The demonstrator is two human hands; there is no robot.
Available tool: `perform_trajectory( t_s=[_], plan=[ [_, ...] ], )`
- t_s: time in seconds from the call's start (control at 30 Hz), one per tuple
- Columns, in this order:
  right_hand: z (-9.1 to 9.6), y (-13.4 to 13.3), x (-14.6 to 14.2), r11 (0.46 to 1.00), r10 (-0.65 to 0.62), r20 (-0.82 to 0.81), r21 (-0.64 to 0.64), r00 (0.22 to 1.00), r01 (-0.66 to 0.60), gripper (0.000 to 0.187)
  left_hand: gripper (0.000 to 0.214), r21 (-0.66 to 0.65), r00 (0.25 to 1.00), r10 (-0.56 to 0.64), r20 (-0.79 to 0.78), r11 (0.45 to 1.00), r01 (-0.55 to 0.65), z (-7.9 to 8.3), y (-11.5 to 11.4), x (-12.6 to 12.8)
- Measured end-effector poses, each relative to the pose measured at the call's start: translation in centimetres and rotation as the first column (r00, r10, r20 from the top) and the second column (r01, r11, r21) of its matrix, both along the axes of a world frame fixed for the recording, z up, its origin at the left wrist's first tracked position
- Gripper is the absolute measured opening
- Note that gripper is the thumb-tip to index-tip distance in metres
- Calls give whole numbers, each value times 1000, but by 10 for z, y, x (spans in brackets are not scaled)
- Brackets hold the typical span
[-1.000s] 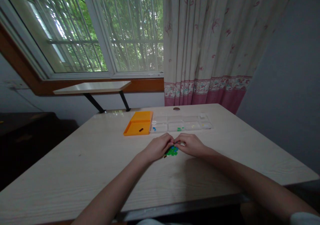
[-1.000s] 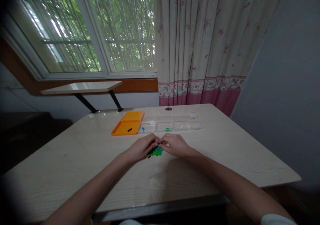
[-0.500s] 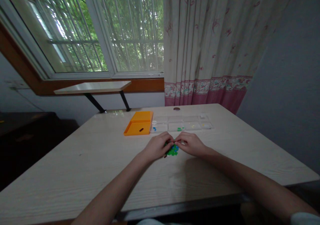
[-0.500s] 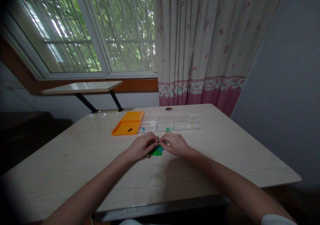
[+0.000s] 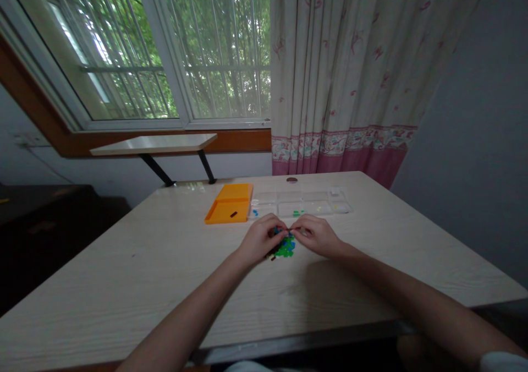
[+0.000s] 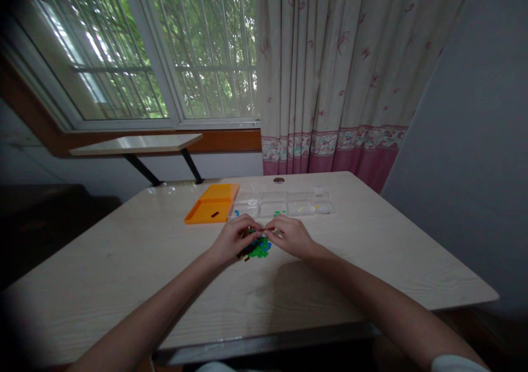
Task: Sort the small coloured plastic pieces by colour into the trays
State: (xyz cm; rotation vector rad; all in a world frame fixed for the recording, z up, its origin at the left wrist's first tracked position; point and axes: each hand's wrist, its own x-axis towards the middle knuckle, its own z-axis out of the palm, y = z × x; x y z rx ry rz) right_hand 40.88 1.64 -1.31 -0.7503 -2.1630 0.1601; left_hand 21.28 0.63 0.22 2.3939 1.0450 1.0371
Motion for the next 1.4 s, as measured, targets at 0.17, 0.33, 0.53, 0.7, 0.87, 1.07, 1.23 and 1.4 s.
perform_trajectory(
  t_s=[0.17,0.33,0.53,0.7,0.87,1.07,1.23,1.4],
  plan=[
    [-3,2,1,1000,-3,-4,31,1000,3,11,13,18,1000,-6,27,1000,6,0,0,1],
    [-1,1,1,1000,-11,29,8,1000,11,13,12,33,999,-2,45,999,1,-1,-1,2],
    [0,6,6,996,-69,157,-51,985,78,14,10,193,975,121,188,968,-158,10,-3,-5],
    [-6,15,13,982,-119,313,-106,942,159,15,7,322,941,164,295,911,-259,18,-7,-7],
    [-9,17,15,978,-102,370,-133,923,161,18,7,324,937,169,305,907,-269,19,-9,-6],
    [-7,16,14,977,-93,369,-148,925,157,18,8,318,946,183,268,910,-266,16,-4,-9],
    [-7,16,14,977,-80,374,-154,924,147,19,13,269,925,347,151,886,-377,16,16,-31],
    [-8,15,14,974,-76,398,-165,914,153,19,20,197,799,602,12,782,-592,13,41,-71]
  ],
)
